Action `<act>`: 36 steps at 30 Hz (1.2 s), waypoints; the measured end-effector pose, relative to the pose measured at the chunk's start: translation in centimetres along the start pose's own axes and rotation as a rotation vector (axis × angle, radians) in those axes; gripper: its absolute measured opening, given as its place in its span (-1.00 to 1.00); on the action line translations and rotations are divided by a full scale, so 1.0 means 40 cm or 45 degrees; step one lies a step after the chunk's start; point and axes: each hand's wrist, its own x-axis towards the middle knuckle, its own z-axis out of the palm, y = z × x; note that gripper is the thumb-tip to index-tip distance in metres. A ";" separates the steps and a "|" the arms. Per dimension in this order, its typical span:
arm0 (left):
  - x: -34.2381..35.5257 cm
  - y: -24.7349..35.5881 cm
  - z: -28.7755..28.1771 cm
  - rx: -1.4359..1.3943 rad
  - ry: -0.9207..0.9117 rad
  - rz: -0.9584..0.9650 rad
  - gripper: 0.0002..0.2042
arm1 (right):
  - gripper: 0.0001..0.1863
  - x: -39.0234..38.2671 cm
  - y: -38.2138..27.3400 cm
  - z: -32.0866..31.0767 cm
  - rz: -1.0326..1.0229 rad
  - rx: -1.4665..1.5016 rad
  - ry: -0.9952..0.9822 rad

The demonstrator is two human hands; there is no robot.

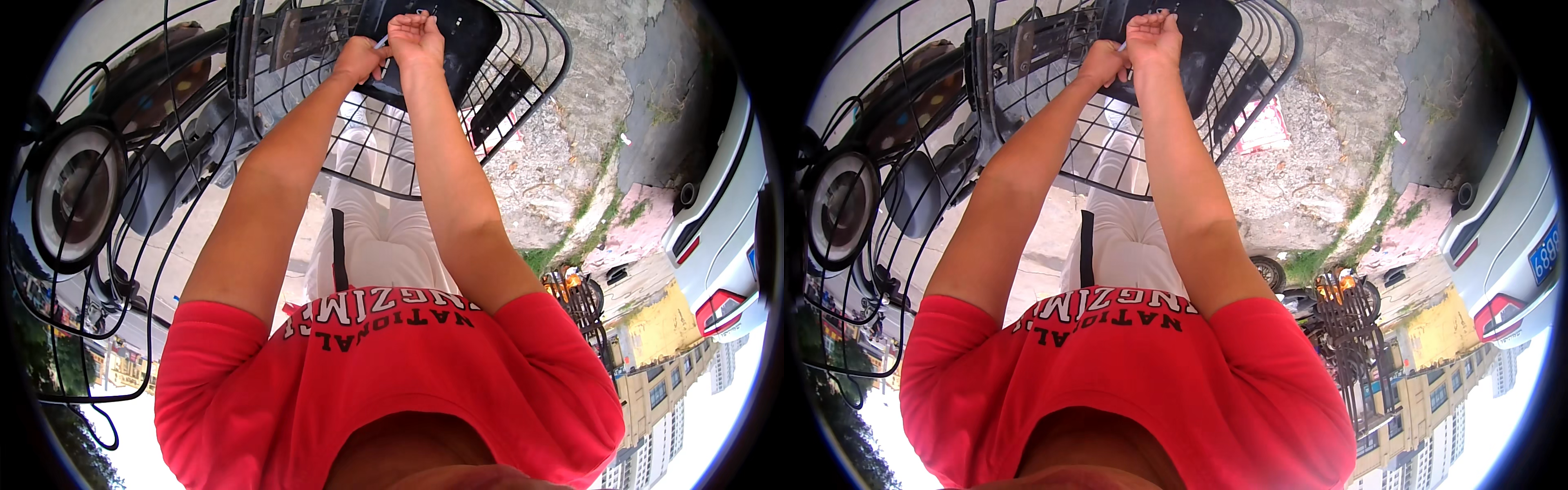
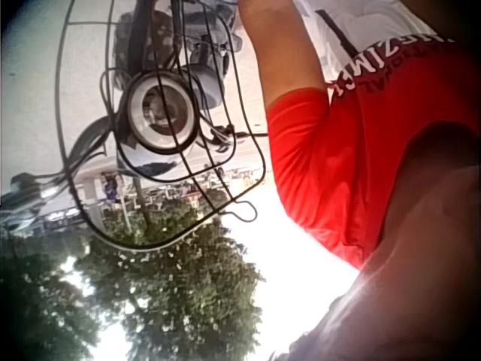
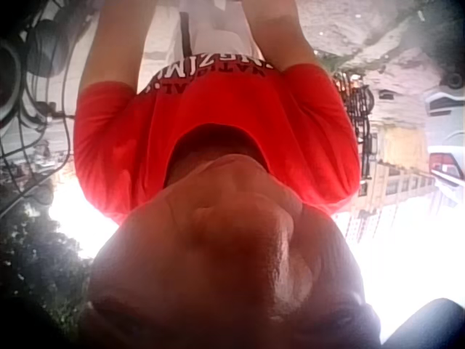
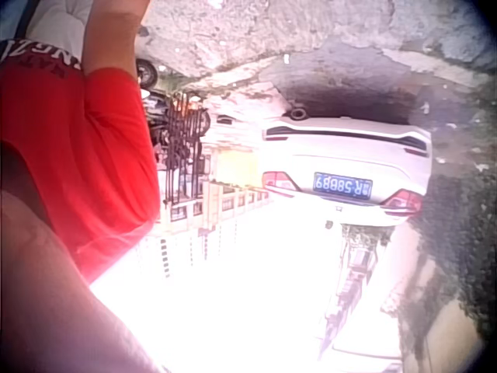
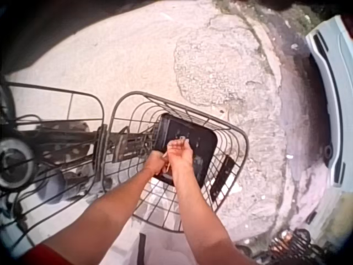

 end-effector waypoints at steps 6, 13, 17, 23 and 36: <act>-0.003 0.004 0.002 -0.037 0.009 0.009 -0.79 | -0.78 0.010 -0.002 0.014 -0.126 -0.065 0.180; -0.008 0.007 0.001 0.002 0.013 0.026 -0.72 | -0.87 -0.025 0.014 0.039 -0.340 -0.498 0.356; -0.017 0.022 0.000 0.003 0.009 0.000 -0.68 | -0.82 -0.059 0.033 0.045 -0.615 -0.874 0.320; -0.015 0.019 -0.002 -0.012 0.010 -0.033 -0.64 | -0.72 -0.065 0.022 0.020 -0.758 -1.384 0.256; -0.002 -0.004 0.003 -0.061 0.014 0.002 -0.61 | -0.73 -0.046 0.047 0.046 -0.818 -1.357 0.421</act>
